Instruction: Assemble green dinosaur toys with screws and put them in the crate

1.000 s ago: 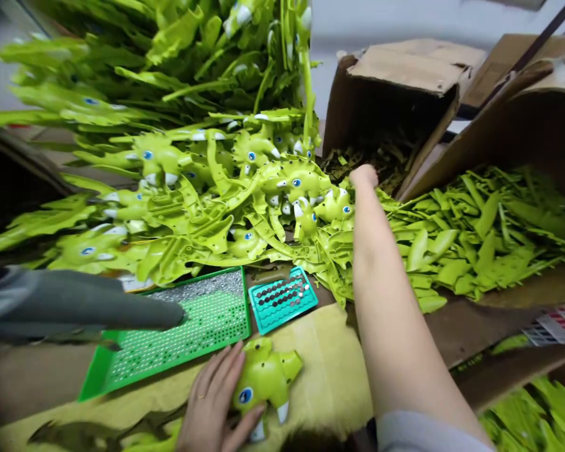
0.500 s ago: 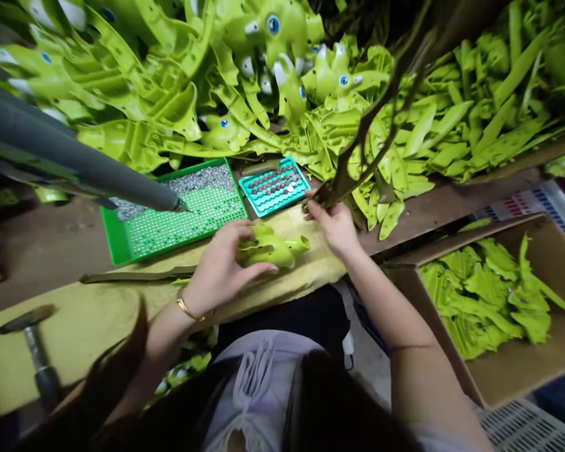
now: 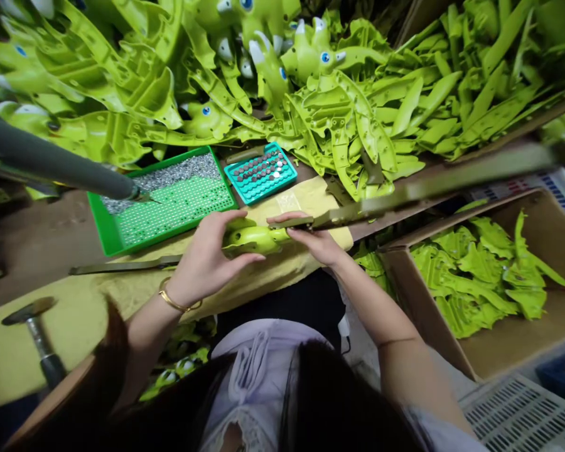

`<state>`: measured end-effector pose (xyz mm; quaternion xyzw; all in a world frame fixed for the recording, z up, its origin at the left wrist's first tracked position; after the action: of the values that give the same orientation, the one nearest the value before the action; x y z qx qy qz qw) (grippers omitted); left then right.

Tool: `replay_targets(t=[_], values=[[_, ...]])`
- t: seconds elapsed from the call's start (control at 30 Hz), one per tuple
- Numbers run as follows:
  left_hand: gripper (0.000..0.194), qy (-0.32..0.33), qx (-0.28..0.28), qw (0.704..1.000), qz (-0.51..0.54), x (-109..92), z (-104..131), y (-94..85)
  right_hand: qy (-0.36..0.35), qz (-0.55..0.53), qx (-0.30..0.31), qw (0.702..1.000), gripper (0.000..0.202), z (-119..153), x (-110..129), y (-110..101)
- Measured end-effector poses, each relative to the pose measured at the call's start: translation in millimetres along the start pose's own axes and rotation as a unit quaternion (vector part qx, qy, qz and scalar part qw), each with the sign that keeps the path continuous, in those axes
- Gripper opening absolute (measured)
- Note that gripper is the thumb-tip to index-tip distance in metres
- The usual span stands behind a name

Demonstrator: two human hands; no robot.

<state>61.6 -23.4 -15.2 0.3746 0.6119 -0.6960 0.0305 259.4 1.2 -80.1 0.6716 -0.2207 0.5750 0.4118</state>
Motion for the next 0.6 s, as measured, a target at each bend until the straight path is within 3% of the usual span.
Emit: replay_targets(t=[0.13,0.2,0.3,0.5,0.6], values=[[0.068,-0.012,-0.001,1.0,0.001,5,-5,-2.6,0.024,0.015,0.016,0.999,0.045,-7,-1,2],[0.068,-0.018,0.003,1.0,0.001,6,-8,-3.6,0.065,0.064,-0.013,0.996,0.055,-9,0,-1],[0.069,-0.038,0.012,0.999,-0.004,9,-13,-4.2,0.081,0.109,-0.058,0.989,0.05,-13,2,-8],[0.072,-0.073,0.05,0.995,-0.041,11,-22,-10.6,0.036,0.042,-0.021,0.998,0.04,-28,-5,-2],[0.069,-0.048,0.105,0.988,-0.101,6,-29,-18.3,0.06,0.092,0.01,0.994,0.042,-31,0,5]])
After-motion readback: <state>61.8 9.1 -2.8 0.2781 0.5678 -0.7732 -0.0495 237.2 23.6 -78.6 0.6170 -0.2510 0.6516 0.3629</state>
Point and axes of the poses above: each hand's wrist, its own z-axis away from the middle knuckle, its own y-axis out of the palm, x = y × z, the point moved 3 cm from there along -z, towards the middle knuckle, and after that the axes turned 11 degrees about x, right-handed, at the moved point
